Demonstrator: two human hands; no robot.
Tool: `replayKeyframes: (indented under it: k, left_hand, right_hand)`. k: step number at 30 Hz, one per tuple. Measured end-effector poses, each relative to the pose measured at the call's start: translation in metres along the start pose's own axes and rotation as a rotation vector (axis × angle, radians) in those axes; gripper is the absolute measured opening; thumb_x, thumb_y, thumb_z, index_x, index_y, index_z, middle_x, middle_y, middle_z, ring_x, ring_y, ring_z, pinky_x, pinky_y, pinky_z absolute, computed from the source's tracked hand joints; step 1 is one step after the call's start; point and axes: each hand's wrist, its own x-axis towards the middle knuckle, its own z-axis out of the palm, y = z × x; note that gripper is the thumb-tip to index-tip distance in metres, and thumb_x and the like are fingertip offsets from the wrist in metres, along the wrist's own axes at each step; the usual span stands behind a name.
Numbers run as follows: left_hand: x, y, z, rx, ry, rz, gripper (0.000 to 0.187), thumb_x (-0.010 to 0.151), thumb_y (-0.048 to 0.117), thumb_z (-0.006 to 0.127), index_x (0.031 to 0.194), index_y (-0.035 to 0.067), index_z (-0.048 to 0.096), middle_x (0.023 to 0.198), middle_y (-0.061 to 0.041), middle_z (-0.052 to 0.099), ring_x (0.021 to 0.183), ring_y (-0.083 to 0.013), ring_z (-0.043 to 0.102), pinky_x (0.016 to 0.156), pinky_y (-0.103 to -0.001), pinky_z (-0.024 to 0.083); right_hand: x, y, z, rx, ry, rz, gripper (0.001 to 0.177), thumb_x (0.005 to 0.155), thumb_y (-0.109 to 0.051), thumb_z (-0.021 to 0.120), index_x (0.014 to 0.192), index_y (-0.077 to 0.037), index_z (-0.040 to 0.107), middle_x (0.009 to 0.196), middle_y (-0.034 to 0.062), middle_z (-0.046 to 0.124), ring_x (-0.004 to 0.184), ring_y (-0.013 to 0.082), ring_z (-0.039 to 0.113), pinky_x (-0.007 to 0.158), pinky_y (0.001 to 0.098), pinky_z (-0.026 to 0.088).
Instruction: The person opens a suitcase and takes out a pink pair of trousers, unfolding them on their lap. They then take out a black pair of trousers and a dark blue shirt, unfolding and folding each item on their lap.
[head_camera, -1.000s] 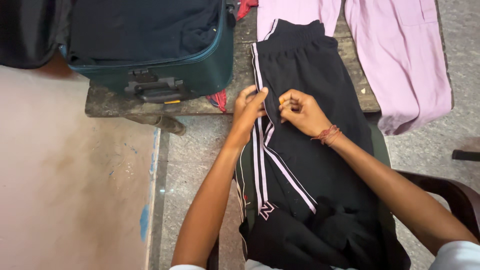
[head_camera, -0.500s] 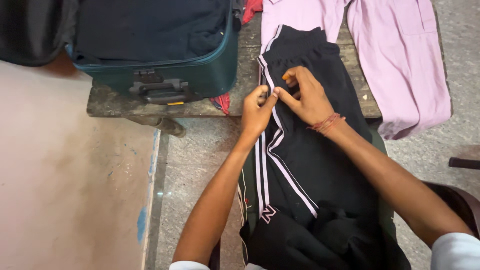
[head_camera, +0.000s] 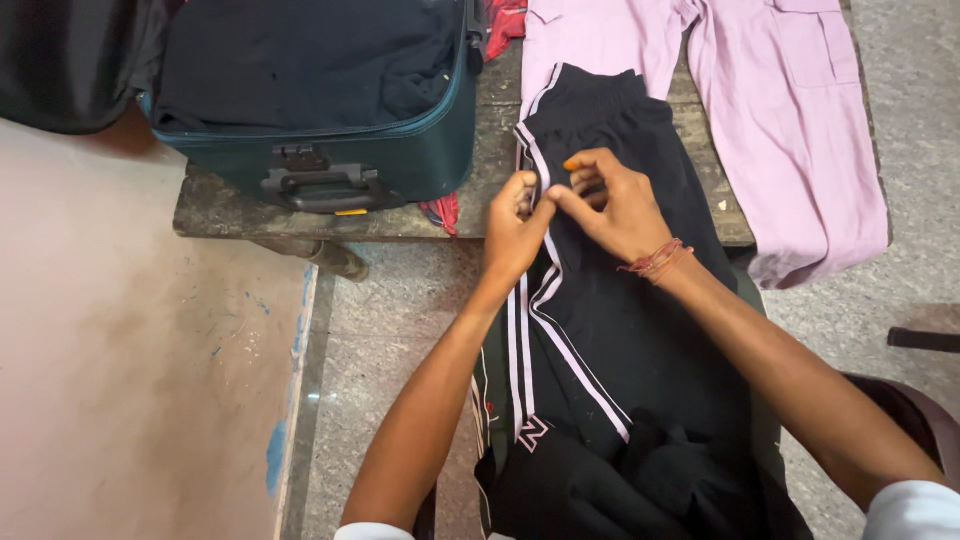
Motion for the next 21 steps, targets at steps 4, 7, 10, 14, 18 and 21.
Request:
replayKeyframes:
  k: [4, 7, 10, 14, 18, 21]
  left_hand:
    - [-0.002, 0.004, 0.0, 0.032, -0.042, -0.03, 0.006, 0.1, 0.005, 0.069, 0.103, 0.002, 0.065, 0.09, 0.002, 0.067, 0.075, 0.0002, 0.056, 0.063, -0.018, 0.044]
    - [-0.003, 0.005, -0.001, 0.02, -0.019, 0.004, 0.01, 0.098, 0.005, 0.072, 0.103, 0.0, 0.065, 0.091, 0.001, 0.067, 0.074, -0.0013, 0.055, 0.063, -0.019, 0.043]
    - [-0.004, 0.014, 0.0, 0.004, -0.001, -0.08, 0.022, 0.09, 0.009, 0.072, 0.11, 0.002, 0.065, 0.094, 0.001, 0.072, 0.071, -0.0014, 0.059, 0.062, -0.019, 0.048]
    - [-0.005, 0.026, 0.005, -0.009, 0.057, -0.155, 0.027, 0.093, 0.017, 0.073, 0.113, 0.001, 0.066, 0.09, -0.001, 0.07, 0.071, -0.0017, 0.059, 0.061, -0.019, 0.046]
    - [-0.005, 0.029, 0.006, -0.032, 0.058, -0.119, 0.022, 0.096, 0.02, 0.072, 0.104, 0.0, 0.07, 0.084, 0.002, 0.068, 0.069, 0.0001, 0.055, 0.059, -0.018, 0.041]
    - [-0.005, 0.029, 0.006, -0.057, 0.028, -0.104, 0.018, 0.096, 0.017, 0.073, 0.094, -0.001, 0.07, 0.077, 0.004, 0.062, 0.065, 0.0004, 0.049, 0.056, -0.019, 0.035]
  right_hand:
    - [0.004, 0.004, 0.0, 0.049, -0.025, 0.109, 0.035, 0.092, -0.021, 0.082, 0.115, 0.002, 0.069, 0.095, 0.0104, 0.076, 0.085, 0.0128, 0.074, 0.075, 0.0272, 0.06]
    - [0.001, 0.011, -0.004, 0.152, -0.074, 0.146, 0.03, 0.095, -0.021, 0.077, 0.116, 0.001, 0.071, 0.098, 0.0078, 0.078, 0.088, 0.0096, 0.075, 0.079, 0.0253, 0.06]
    - [0.0, 0.012, -0.008, 0.173, -0.107, 0.186, 0.026, 0.098, -0.018, 0.072, 0.117, 0.0, 0.072, 0.096, 0.0071, 0.079, 0.085, 0.0092, 0.074, 0.078, 0.0243, 0.059]
    - [-0.001, 0.002, -0.01, 0.141, -0.087, 0.145, 0.021, 0.098, -0.013, 0.07, 0.114, 0.0, 0.073, 0.093, 0.0078, 0.078, 0.083, 0.0085, 0.073, 0.077, 0.0233, 0.058]
    - [-0.004, -0.009, -0.014, 0.024, -0.148, 0.138, 0.016, 0.098, -0.012, 0.067, 0.106, 0.002, 0.071, 0.083, 0.0064, 0.074, 0.07, 0.0089, 0.068, 0.064, 0.025, 0.054]
    - [-0.004, -0.005, -0.019, 0.052, -0.174, 0.132, 0.015, 0.099, -0.012, 0.063, 0.103, 0.002, 0.067, 0.079, 0.0029, 0.07, 0.067, 0.0069, 0.063, 0.061, 0.0249, 0.051]
